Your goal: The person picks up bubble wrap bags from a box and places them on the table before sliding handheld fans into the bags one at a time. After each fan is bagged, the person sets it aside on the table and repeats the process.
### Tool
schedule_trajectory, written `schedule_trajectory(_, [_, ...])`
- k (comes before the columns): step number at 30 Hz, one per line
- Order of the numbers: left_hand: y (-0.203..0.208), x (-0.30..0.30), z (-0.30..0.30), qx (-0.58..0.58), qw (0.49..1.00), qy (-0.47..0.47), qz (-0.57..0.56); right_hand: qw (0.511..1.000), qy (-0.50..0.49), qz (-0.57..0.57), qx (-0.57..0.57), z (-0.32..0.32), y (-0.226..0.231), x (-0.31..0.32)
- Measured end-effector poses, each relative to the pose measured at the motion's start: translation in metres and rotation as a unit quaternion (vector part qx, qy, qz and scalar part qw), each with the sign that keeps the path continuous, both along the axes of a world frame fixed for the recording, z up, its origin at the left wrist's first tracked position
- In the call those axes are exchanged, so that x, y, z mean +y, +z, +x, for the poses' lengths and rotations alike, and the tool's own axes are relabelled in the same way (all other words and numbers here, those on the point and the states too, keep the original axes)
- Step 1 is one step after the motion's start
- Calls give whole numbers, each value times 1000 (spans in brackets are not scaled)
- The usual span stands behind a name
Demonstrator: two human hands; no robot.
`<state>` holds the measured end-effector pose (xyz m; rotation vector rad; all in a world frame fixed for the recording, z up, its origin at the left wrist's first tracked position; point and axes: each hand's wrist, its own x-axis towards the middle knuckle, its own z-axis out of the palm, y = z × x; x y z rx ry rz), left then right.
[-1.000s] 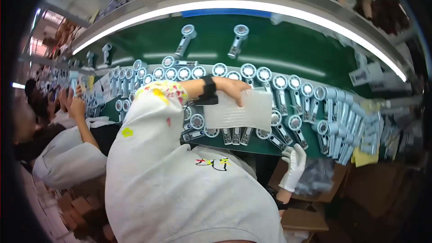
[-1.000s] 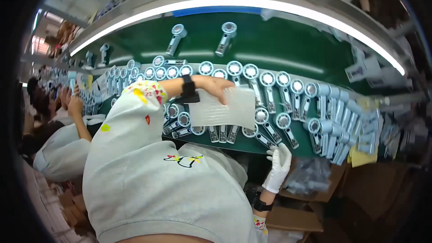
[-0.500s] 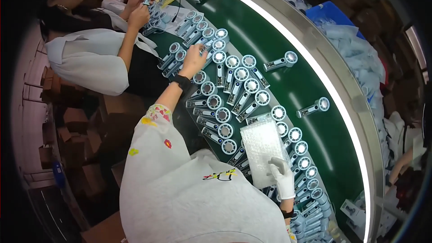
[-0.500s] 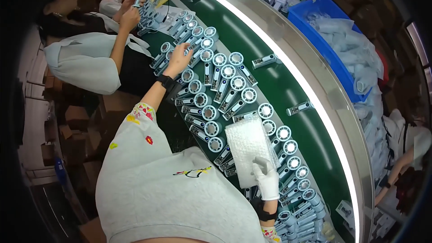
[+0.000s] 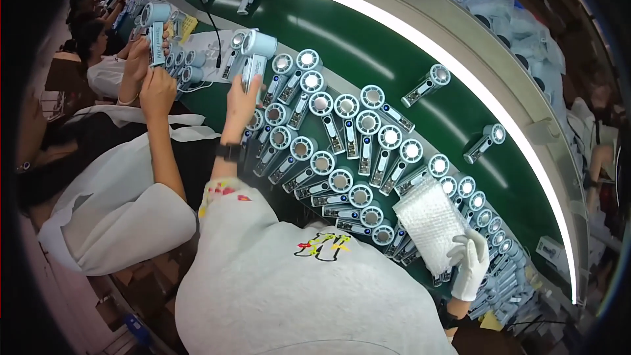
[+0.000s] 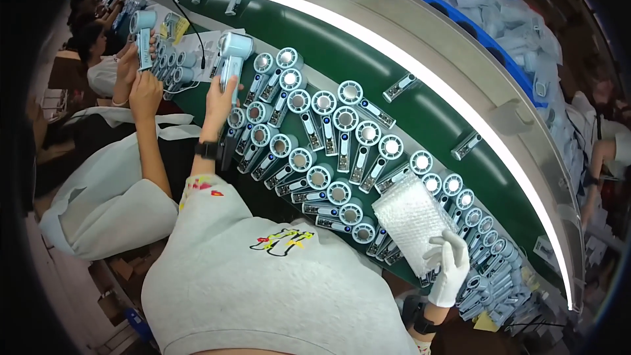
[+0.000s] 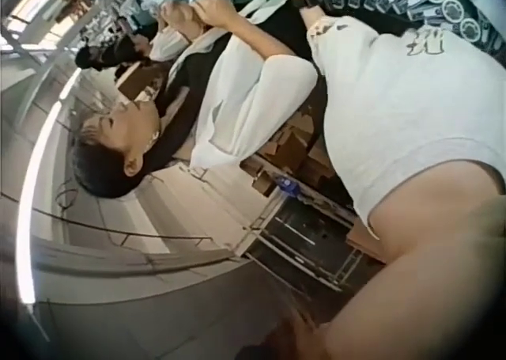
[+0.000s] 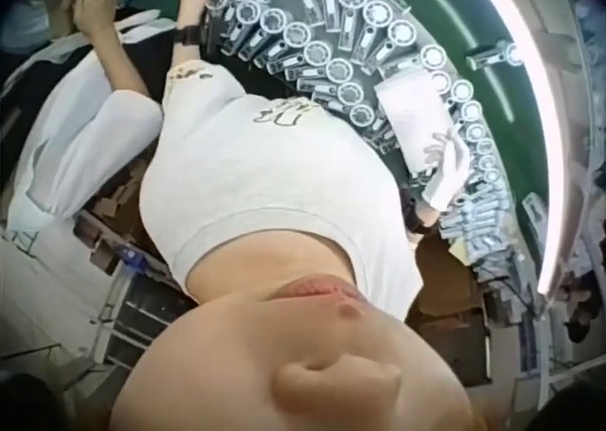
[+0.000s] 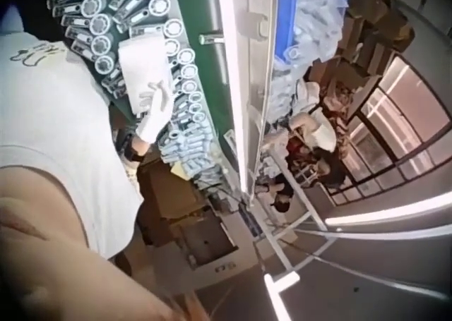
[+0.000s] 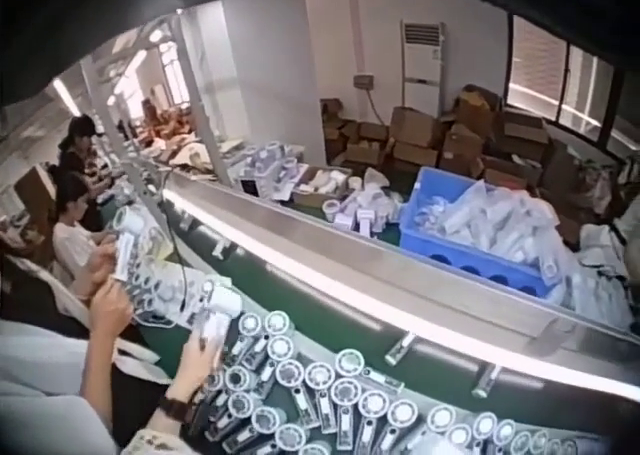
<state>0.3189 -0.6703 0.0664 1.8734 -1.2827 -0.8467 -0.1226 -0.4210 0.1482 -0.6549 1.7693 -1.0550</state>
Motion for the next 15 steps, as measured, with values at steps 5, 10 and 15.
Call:
schedule_trajectory(5, [41,117,-154,296,943,-150,-23,965,92,-151,-192,95,-14,-45])
schedule_trajectory(10, [53,198,-254,-87,844,-469,-247,968,-40,-155,-191,52,-10,-23])
schedule_trajectory(15, [22,246,-335,96,860,-490,-105,687,-179,-100,-697,-70,-12,46])
